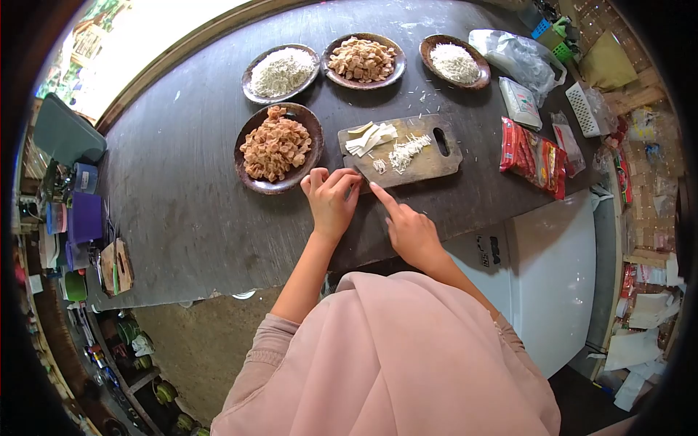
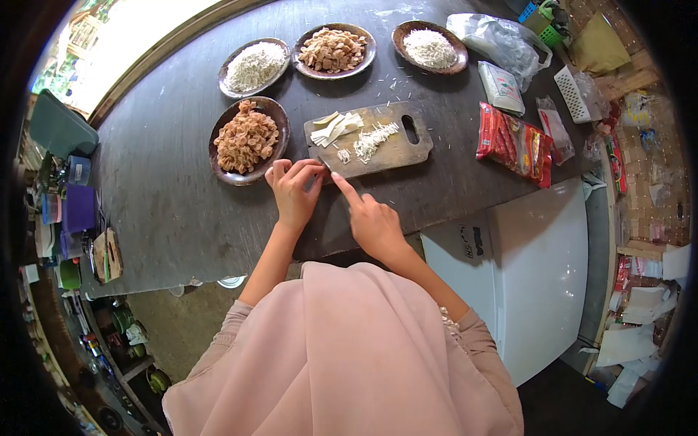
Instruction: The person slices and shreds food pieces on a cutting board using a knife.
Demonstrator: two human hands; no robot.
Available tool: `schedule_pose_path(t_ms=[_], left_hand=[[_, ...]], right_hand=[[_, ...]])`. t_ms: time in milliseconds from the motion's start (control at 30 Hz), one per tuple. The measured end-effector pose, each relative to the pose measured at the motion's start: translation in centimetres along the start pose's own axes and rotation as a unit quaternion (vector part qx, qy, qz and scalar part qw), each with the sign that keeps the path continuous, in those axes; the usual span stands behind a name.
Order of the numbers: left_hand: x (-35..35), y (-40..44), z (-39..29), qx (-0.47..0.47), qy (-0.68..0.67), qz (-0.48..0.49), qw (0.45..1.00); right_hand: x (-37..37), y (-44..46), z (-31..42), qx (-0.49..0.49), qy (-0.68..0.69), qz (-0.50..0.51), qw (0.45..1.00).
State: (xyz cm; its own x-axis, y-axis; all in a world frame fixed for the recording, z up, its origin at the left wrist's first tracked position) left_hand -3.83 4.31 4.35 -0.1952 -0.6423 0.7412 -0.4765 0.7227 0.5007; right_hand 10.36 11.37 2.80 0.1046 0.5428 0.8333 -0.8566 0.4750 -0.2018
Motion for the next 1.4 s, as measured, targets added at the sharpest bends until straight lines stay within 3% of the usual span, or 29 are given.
schedule_pose_path(t_ms=[367, 433, 967, 1400], left_hand=[[-0.2, 0.0, 0.2, 0.016, 0.009, 0.013, 1.0], [0.1, 0.1, -0.1, 0.008, 0.006, 0.0, 1.0], [0.2, 0.0, 0.0, 0.009, -0.002, 0.013, 1.0], [0.1, 0.1, 0.1, 0.009, -0.009, 0.015, 1.0]], right_hand=[[0.1, -1.9, -0.7, -0.028, -0.044, 0.018, 0.998], [1.1, -1.6, -1.1, -0.036, -0.027, -0.019, 0.999], [0.1, -1.8, 0.0, -0.015, 0.014, 0.007, 1.0], [-0.8, -0.4, 0.3, -0.025, -0.045, -0.02, 0.998]])
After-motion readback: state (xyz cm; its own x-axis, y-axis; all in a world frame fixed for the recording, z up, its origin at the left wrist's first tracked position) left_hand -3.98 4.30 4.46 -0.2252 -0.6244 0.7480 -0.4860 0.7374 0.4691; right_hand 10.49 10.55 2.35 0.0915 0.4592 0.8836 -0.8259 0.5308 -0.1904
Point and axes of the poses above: each hand's wrist, its own y-axis towards the middle knuckle, its own x-axis out of the back of the hand, z = x × y, the point moved 8 cm from there along y, towards the middle knuckle, and after that the axes turned 4 degrees about z, right-handed, at the moved point
